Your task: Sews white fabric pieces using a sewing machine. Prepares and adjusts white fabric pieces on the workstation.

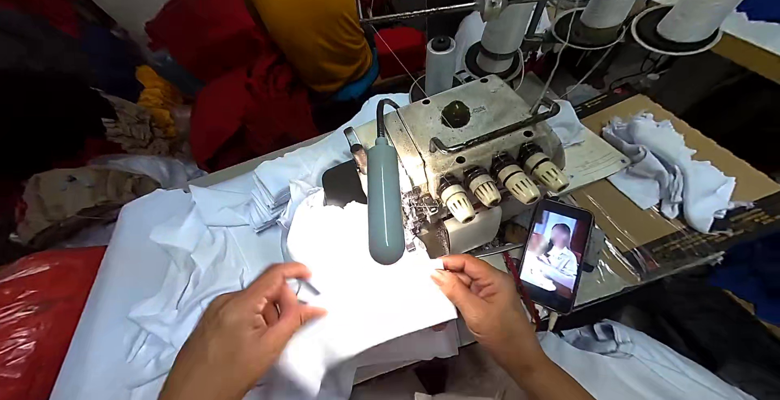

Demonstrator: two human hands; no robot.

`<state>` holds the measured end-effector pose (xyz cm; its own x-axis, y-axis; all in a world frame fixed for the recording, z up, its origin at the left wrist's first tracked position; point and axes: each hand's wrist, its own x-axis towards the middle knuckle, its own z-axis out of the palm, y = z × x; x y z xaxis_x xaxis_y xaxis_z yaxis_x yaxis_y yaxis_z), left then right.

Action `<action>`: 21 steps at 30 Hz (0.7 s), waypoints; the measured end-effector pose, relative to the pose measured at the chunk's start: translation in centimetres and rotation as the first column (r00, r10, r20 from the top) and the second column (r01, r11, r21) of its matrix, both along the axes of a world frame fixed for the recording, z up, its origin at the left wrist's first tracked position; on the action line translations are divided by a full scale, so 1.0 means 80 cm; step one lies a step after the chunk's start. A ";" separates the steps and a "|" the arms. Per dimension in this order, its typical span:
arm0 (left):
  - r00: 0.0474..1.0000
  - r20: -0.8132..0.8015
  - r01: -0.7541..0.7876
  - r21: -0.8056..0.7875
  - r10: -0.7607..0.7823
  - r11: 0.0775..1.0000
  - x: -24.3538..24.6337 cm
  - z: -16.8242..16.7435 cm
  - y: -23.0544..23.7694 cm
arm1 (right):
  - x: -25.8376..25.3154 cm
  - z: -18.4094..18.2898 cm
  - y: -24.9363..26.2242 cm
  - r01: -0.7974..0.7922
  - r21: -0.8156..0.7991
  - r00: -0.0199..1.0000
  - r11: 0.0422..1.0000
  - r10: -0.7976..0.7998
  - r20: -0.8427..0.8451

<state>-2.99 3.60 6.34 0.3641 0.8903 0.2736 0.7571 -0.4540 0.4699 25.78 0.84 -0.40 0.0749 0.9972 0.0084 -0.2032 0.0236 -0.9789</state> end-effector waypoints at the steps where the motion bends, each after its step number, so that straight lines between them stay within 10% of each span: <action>1: 0.992 -0.053 -0.104 0.208 0.117 0.973 0.018 -0.001 -0.002 | -0.006 0.002 0.003 -0.008 -0.062 0.999 0.998 0.006 -0.039; 6: 0.985 -0.004 0.161 0.342 -0.170 0.926 0.099 -0.074 -0.031 | -0.014 0.012 0.015 -0.048 -0.239 0.992 0.970 0.020 -0.121; 12: 0.992 -0.075 0.120 0.351 -0.100 0.929 0.103 -0.097 -0.022 | -0.013 0.024 0.032 -0.006 -0.320 0.991 0.947 0.049 0.125; 21: 0.995 -0.091 0.067 0.338 -0.038 0.939 0.113 -0.099 -0.030 | -0.005 -0.040 0.000 -0.040 0.537 0.855 0.843 -0.249 0.456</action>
